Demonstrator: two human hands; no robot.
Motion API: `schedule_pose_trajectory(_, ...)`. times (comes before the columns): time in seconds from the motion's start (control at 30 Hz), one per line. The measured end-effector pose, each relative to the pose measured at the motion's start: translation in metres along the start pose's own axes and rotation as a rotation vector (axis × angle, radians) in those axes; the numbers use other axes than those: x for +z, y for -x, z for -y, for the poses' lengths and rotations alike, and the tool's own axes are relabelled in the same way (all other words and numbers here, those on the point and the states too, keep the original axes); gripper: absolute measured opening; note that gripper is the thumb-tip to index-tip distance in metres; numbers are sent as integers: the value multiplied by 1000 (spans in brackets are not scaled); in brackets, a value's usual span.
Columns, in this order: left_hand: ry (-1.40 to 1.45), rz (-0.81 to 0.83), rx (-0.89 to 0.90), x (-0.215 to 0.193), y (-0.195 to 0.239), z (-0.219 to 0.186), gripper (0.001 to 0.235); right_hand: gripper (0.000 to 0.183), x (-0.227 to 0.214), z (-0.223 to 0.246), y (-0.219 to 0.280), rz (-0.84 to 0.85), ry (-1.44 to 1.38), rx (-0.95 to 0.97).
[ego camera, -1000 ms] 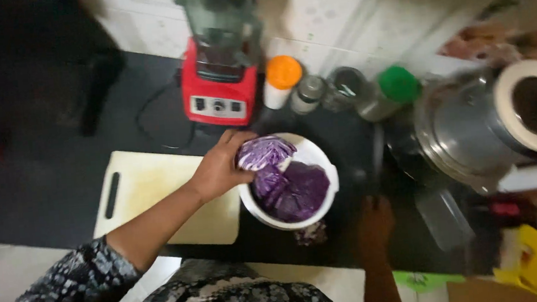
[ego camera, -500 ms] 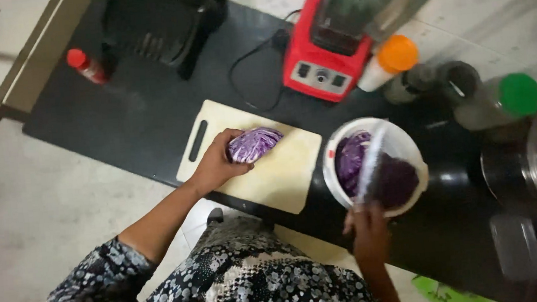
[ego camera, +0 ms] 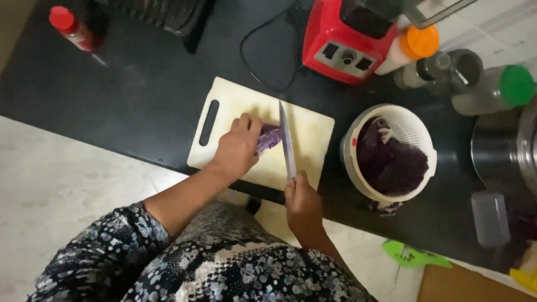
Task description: Washing a purple cabbage in a sink and then slicing it into pieces on a cutting board using a knife.
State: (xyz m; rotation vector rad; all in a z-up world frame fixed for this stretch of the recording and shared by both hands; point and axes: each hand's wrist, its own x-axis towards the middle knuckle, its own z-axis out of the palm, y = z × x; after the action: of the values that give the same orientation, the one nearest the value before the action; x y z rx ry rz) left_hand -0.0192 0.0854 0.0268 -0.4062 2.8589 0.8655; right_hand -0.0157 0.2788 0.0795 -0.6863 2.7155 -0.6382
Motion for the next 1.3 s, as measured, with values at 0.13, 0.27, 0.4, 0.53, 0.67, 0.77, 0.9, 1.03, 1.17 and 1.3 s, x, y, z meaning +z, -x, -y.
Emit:
schedule_pose_trajectory(0.13,-512,-473,199,57,-11,21,39,15,16,6,-5,-68,157,32)
schedule_pose_trajectory(0.27,-535,-523,215,55,-7,18,39,23,31,-7,-13,44,150,118)
schedule_pose_trajectory(0.4,-592,-412,76,87,-3,23,44,19,36,-7,-4,60,133,90)
schedule_pose_trajectory(0.53,-667,-223,-7,108,-21,32,43,15,36,-7,-13,49,276,67)
schedule_pose_trajectory(0.67,-647,-240,20,110,-15,31,40,18,39,-19,-1,37,278,-4)
schedule_pose_trajectory(0.77,-684,-244,51,99,-21,31,38,19,42,-29,-5,-10,368,-88)
schedule_pose_trajectory(0.9,-769,-228,41,103,-18,30,31,14,24,-19,-2,8,356,-125)
schedule_pose_trajectory(1.03,-778,-187,18,101,-19,29,25,42,39,-21,-49,393,20,240)
schedule_pose_trajectory(1.17,-710,-185,7,98,-18,27,27,36,49,-34,-69,413,134,58)
schedule_pose_trajectory(1.3,-738,-163,7,98,-20,28,27,40,53,-55,-30,264,255,-99)
